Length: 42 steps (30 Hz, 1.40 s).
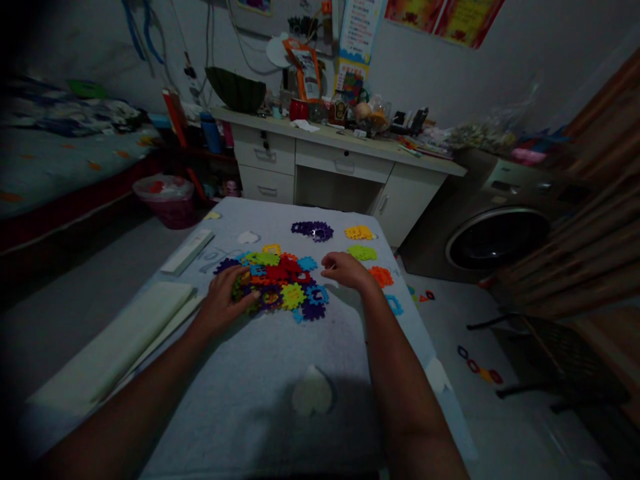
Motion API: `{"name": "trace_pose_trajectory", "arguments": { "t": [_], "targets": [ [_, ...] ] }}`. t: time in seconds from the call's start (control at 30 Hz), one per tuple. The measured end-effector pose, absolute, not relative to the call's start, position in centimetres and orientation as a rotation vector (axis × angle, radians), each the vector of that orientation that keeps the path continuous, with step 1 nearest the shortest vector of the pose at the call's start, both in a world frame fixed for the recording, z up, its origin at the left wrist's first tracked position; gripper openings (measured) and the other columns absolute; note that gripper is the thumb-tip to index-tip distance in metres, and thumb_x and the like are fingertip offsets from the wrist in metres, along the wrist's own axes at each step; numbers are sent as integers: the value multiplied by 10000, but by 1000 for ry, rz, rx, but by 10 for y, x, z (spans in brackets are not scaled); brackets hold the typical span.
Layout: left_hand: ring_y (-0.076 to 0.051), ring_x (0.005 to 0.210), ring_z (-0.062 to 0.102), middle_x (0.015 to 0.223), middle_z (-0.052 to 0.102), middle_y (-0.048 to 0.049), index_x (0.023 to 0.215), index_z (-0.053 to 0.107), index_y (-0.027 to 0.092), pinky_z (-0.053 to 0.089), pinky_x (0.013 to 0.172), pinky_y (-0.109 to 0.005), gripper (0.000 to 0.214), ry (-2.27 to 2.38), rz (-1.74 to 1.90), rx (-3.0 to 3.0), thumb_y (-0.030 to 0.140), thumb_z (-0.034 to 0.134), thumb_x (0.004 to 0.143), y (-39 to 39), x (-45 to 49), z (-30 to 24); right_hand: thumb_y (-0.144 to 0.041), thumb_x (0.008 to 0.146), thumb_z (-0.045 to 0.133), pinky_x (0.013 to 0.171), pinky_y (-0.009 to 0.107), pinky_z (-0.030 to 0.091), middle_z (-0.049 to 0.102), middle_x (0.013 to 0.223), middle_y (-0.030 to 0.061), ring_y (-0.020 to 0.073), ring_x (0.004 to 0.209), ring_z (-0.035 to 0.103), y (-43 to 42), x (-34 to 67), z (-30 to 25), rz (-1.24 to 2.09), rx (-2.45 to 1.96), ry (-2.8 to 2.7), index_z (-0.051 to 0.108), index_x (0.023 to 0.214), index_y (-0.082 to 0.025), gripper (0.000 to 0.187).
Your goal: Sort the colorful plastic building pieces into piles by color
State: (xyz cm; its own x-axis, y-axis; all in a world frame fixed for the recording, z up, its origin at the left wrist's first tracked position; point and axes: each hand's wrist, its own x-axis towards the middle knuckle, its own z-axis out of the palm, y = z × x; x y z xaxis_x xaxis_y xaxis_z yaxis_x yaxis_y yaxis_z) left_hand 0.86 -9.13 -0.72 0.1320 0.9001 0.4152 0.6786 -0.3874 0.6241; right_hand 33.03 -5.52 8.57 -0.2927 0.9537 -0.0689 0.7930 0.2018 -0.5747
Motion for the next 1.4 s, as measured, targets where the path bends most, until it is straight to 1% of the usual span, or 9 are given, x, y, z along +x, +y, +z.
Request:
{"name": "trace_pose_trajectory", "arguments": {
  "t": [0.17,0.23,0.4,0.53,0.7,0.9,1.03,1.2,1.4],
  "targets": [
    [-344,1304,445,1339,505,-129,1291,520,232,363,1098,-554,570,1541,1095,2119,517,619,807,-91,8,-7,-322,665,828,821,289,482,670,1165,106,223,985,641,-83,301,81,670,-1789,-2475,655,1161,-192,541],
    [-342,1304,444,1344,502,-123,1289,520,242,360,1101,-557,565,1543,1099,2116,505,631,801,-91,8,-8,-347,651,837,821,286,482,658,1167,112,235,1005,639,-89,295,77,606,-1840,-2512,643,1179,-194,583],
    [-341,1302,446,1338,508,-117,1290,516,260,356,1099,-570,544,1539,1114,2114,493,626,811,-91,8,-10,-344,710,782,836,292,481,658,1178,123,246,1032,642,-91,289,76,546,-1892,-2522,644,1165,-194,499],
    [-345,1293,455,1335,508,-124,1289,522,250,368,1093,-561,550,1534,1107,2114,507,615,811,-90,8,-9,-335,766,724,838,294,488,696,1155,87,234,1016,658,-87,297,82,651,-1865,-2457,632,1180,-219,440],
    [-344,1288,457,1330,515,-122,1289,525,245,372,1090,-552,558,1538,1102,2121,513,610,808,-90,8,-7,-272,823,634,858,296,492,697,1138,83,205,989,654,-84,321,87,736,-1730,-2280,640,1134,-183,324],
    [-342,1295,453,1346,506,-123,1291,522,233,366,1096,-545,569,1556,1074,2131,522,598,807,-91,9,-5,-229,915,393,651,219,487,691,917,43,143,766,632,-89,368,98,804,-1729,-1815,642,961,-184,257],
    [-346,1284,463,1334,515,-135,1294,522,221,372,1087,-544,576,1553,1052,2156,528,598,813,-90,8,-7,-236,891,408,551,219,442,650,741,15,131,600,571,-103,395,98,799,-1846,-1627,616,884,-187,213],
    [-342,1279,473,1341,516,-137,1305,509,213,388,1073,-537,590,1557,1026,2197,547,578,823,-87,7,-9,-213,811,516,521,212,391,630,653,-21,122,569,544,-125,405,85,806,-1876,-1634,596,871,-200,101],
    [-350,1281,474,1341,515,-150,1308,514,203,395,1069,-543,591,1556,1026,2197,531,585,821,-87,6,-9,-195,774,538,478,213,341,660,669,-4,106,517,501,-133,392,72,897,-1856,-1595,582,802,-190,52]
  ]
}}
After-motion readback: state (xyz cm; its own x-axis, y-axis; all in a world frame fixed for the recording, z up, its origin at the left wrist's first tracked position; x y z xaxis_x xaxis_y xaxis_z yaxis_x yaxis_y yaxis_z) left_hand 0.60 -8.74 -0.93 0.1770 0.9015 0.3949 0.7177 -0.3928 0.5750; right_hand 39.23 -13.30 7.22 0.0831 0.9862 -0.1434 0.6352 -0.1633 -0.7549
